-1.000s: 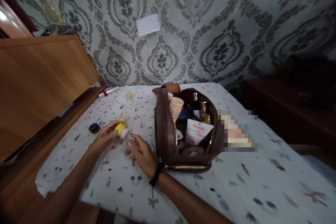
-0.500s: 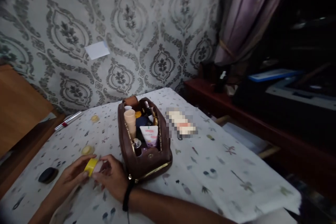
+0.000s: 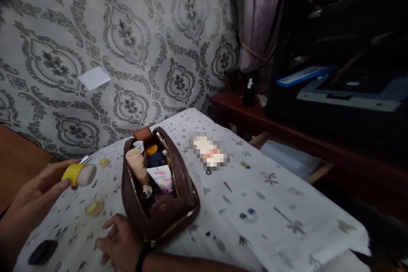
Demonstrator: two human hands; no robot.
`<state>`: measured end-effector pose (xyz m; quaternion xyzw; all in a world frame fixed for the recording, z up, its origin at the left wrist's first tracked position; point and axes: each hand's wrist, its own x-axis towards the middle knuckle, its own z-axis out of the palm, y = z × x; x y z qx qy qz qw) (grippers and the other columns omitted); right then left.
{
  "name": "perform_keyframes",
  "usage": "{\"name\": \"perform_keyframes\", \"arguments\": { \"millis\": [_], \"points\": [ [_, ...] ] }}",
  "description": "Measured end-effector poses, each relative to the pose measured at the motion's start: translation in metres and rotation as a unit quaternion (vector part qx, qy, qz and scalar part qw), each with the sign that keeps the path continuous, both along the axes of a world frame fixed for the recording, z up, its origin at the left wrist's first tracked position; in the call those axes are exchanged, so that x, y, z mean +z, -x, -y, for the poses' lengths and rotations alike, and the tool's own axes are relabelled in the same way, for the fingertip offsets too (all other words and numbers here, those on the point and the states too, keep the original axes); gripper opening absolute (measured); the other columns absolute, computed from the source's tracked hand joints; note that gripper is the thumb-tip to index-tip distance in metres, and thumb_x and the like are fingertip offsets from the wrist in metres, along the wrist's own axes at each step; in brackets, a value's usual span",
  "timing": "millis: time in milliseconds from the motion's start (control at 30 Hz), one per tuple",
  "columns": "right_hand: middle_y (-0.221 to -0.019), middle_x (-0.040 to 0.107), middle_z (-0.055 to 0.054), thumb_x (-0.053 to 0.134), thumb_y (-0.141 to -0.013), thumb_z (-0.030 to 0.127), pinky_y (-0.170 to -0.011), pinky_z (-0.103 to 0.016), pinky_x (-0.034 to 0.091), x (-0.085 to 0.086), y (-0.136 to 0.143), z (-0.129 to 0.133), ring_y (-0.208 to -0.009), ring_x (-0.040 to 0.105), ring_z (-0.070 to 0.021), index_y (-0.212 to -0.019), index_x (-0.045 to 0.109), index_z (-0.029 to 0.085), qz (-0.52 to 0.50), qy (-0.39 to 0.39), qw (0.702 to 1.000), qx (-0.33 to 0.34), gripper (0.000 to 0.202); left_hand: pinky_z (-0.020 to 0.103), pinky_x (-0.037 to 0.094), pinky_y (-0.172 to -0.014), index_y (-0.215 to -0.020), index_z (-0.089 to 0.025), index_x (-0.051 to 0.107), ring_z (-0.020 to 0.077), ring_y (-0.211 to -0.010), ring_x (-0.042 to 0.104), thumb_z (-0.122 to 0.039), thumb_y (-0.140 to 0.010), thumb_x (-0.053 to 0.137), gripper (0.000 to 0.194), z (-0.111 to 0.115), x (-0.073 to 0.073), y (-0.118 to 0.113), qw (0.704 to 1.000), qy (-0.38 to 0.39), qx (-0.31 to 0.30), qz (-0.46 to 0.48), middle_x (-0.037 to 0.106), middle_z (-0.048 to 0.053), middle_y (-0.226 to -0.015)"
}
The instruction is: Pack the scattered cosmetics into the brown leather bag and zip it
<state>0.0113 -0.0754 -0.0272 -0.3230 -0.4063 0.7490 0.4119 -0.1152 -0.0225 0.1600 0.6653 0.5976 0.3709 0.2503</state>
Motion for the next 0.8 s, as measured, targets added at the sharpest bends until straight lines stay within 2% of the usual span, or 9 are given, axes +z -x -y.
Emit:
{"name": "perform_keyframes", "arguments": {
  "millis": [100, 267, 433, 600, 800],
  "points": [
    [-0.077, 0.05, 0.007, 0.067, -0.077, 0.022, -0.033, -0.014, 0.028, 0.0, -0.001, -0.001, -0.04, 0.048, -0.0015, -0.098, 0.052, 0.019, 0.001, -0.005, 1.0, 0.016, 0.026, 0.024, 0.055, -0.076, -0.12, -0.022, 0.064, 0.0254, -0.103, 0.065, -0.058, -0.067, 0.08, 0.066, -0.018, 0.015, -0.028, 0.999, -0.01, -0.043, 0.025, 0.071, 0.008, -0.117],
    [-0.073, 0.049, 0.008, 0.071, -0.078, 0.029, -0.034, -0.013, 0.027, -0.003, 0.0, 0.0, -0.04, 0.047, -0.0016, -0.096, 0.052, 0.02, 0.002, -0.011, 1.0, 0.016, 0.028, 0.026, 0.053, -0.086, -0.119, -0.022, 0.065, 0.0226, -0.105, 0.065, -0.047, -0.073, 0.079, 0.054, -0.04, 0.025, -0.065, 0.993, -0.008, -0.121, 0.009, 0.071, 0.007, -0.116],
    [-0.073, 0.049, 0.008, 0.071, -0.079, 0.034, -0.035, -0.014, 0.029, -0.008, 0.004, -0.001, -0.039, 0.044, -0.0014, -0.091, 0.053, 0.019, 0.017, -0.025, 0.999, -0.01, 0.027, 0.03, 0.051, -0.083, -0.117, -0.018, 0.064, 0.022, -0.095, 0.066, -0.047, -0.073, 0.077, 0.054, -0.064, 0.033, -0.102, 0.977, -0.035, -0.211, -0.02, 0.072, 0.008, -0.107],
    [-0.071, 0.05, 0.007, 0.07, -0.079, 0.05, -0.036, -0.015, 0.028, -0.011, 0.002, -0.002, -0.041, 0.048, -0.0032, -0.092, 0.053, 0.019, 0.009, -0.042, 0.999, 0.007, 0.038, 0.03, 0.048, -0.078, -0.114, -0.018, 0.064, 0.0198, -0.09, 0.063, -0.042, -0.074, 0.072, 0.047, -0.098, 0.026, -0.127, 0.947, -0.061, -0.291, -0.123, 0.07, 0.006, -0.098],
    [-0.07, 0.049, 0.007, 0.067, -0.078, 0.059, -0.035, -0.015, 0.027, -0.012, 0.001, -0.002, -0.041, 0.048, -0.0037, -0.092, 0.052, 0.019, 0.016, -0.055, 0.998, 0.013, 0.045, 0.025, 0.045, -0.065, -0.103, -0.019, 0.063, 0.0155, -0.073, 0.059, -0.034, -0.072, 0.069, 0.034, -0.128, 0.004, -0.139, 0.922, -0.009, -0.338, -0.19, 0.064, -0.001, -0.078]
  ]
}}
